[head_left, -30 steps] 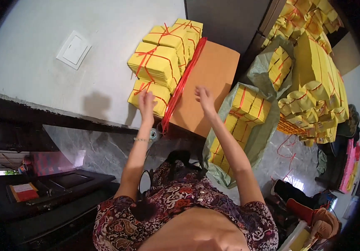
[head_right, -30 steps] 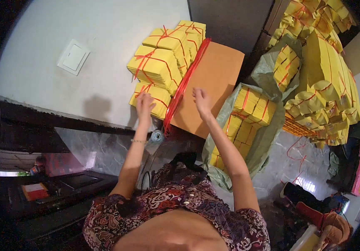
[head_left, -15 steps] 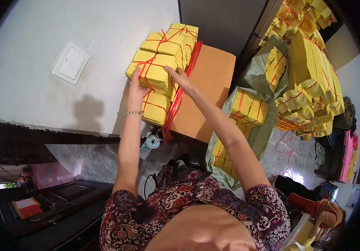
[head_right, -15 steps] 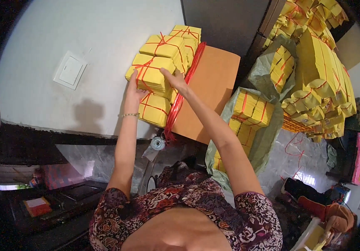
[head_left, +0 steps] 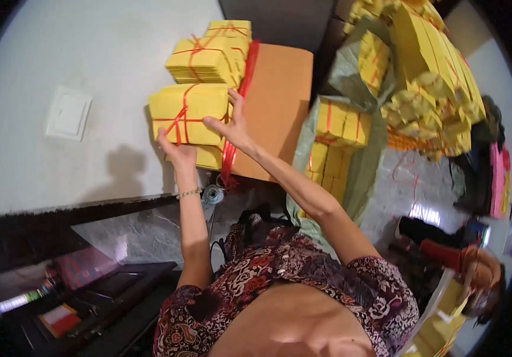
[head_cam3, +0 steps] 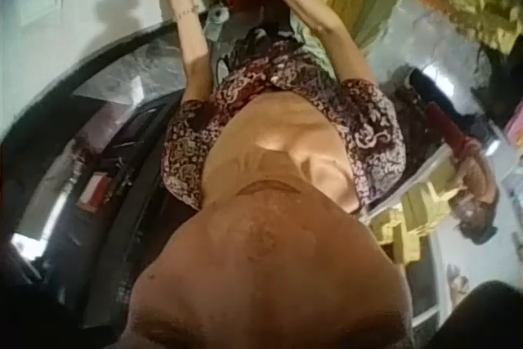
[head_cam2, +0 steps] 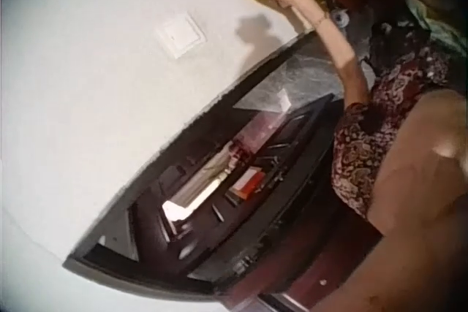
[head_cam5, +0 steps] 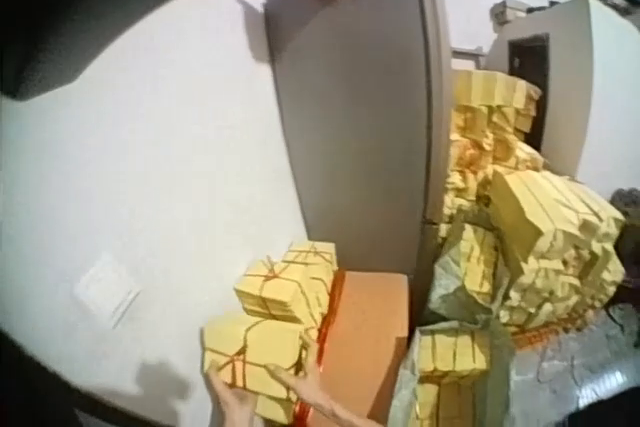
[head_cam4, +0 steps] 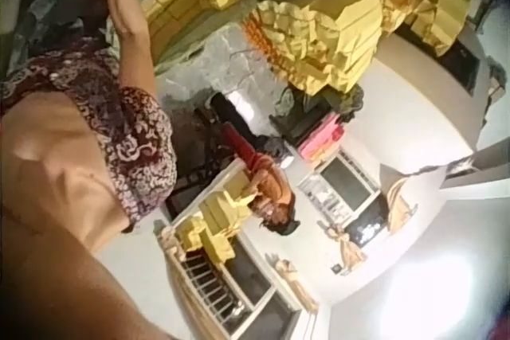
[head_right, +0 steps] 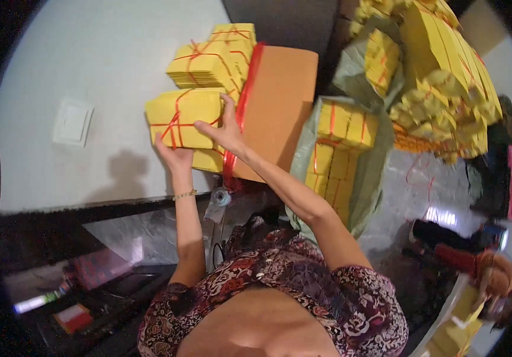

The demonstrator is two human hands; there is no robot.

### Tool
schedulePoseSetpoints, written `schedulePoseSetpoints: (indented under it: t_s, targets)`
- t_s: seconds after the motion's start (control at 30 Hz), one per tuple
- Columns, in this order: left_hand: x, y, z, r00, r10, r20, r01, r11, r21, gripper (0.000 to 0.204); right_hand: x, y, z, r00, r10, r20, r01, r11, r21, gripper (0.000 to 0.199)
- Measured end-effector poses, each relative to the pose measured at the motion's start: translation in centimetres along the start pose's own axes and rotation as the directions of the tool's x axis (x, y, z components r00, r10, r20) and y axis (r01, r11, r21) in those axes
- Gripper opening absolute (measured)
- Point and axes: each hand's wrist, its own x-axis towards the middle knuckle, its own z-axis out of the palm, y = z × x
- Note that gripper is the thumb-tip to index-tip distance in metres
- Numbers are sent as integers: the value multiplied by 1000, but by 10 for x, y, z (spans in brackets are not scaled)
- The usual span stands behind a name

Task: Packing yellow joss paper bundles into large green sacks and organizing them on a table.

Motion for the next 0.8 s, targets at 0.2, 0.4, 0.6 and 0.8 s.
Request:
schedulePoseSetpoints:
  t_s: [0.2,0.4,0.6,0.8]
  targets:
    - [-56,-31,44,991,31,130,-21,997,-71,70,-41,-29,-58,977,-198,-78,190,977,-98,107]
    - [-91,-127,72,972,-137,192,112,985,134,67,-120,-43,-176,940,-216,-266,50,854,-517,126]
    - [-134,-221,79,672,-695,254,615,716,330,64,-215,-4,-248,767,135,-628,-243,966,-90,121]
    - [-129,-280,33,719,-695,16,398,431,810,71,-259,64,-262,404,574,-712,-149,809,568,104]
